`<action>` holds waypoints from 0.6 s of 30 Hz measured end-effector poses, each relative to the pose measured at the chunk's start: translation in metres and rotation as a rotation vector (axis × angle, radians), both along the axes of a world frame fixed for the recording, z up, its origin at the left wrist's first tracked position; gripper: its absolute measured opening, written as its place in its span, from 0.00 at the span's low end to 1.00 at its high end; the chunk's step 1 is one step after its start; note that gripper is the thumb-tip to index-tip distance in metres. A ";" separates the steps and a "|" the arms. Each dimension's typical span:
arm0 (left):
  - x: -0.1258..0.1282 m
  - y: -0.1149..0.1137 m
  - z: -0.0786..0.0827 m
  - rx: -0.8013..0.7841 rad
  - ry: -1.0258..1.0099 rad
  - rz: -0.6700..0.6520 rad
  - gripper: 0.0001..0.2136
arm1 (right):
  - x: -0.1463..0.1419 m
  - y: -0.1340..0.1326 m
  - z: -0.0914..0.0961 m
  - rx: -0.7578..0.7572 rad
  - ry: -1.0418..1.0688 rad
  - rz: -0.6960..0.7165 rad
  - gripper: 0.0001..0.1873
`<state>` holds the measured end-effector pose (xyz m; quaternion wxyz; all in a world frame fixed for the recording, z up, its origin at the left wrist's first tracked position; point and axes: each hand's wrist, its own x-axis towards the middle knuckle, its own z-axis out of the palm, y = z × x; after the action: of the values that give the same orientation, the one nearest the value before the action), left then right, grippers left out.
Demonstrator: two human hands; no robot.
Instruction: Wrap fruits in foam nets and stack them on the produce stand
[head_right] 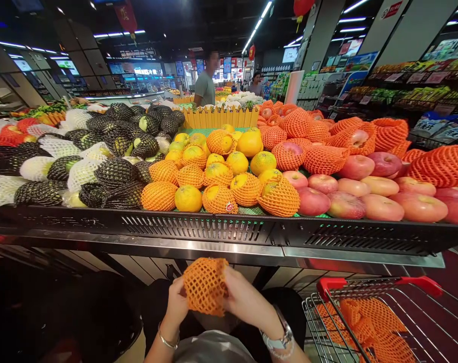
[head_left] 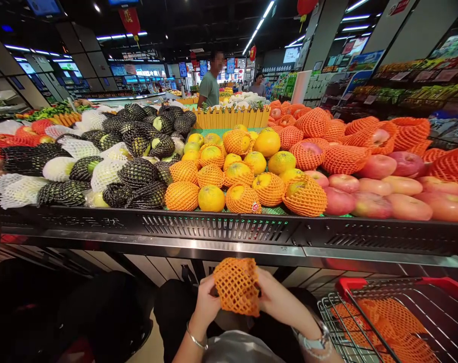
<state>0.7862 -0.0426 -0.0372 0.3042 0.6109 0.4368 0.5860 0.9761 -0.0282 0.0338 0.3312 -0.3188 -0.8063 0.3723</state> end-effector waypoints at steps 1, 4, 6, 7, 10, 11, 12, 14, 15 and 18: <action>-0.004 0.000 -0.003 -0.060 -0.086 0.075 0.11 | 0.002 0.004 0.008 0.011 0.034 -0.049 0.14; -0.015 0.004 -0.008 -0.192 -0.344 0.285 0.16 | 0.002 0.020 0.042 0.139 0.134 -0.209 0.08; -0.019 0.009 -0.007 -0.196 -0.547 0.387 0.18 | -0.009 0.037 0.070 0.318 0.099 -0.263 0.09; -0.020 0.012 -0.005 -0.176 -0.648 0.416 0.19 | -0.019 0.047 0.084 0.405 0.031 -0.270 0.12; -0.021 0.021 0.002 -0.117 -0.837 0.395 0.22 | -0.056 0.082 0.116 0.562 -0.313 -0.339 0.20; -0.022 0.023 0.004 -0.110 -0.861 0.379 0.23 | -0.068 0.093 0.122 0.589 -0.453 -0.383 0.22; -0.023 0.025 0.005 -0.107 -0.870 0.369 0.22 | -0.079 0.102 0.126 0.604 -0.583 -0.420 0.23; -0.026 0.027 0.009 -0.096 -0.850 0.343 0.22 | -0.094 0.117 0.129 0.602 -0.768 -0.454 0.27; -0.028 0.027 0.012 -0.086 -0.826 0.316 0.22 | -0.098 0.122 0.128 0.593 -0.812 -0.442 0.30; -0.031 0.029 0.023 -0.070 -0.751 0.187 0.21 | -0.097 0.131 0.121 0.604 -0.800 -0.389 0.34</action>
<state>0.7553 -0.0137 -0.0145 0.4090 0.3006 0.3683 0.7789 0.8788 0.1031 0.1549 0.1381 -0.4697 -0.8667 -0.0953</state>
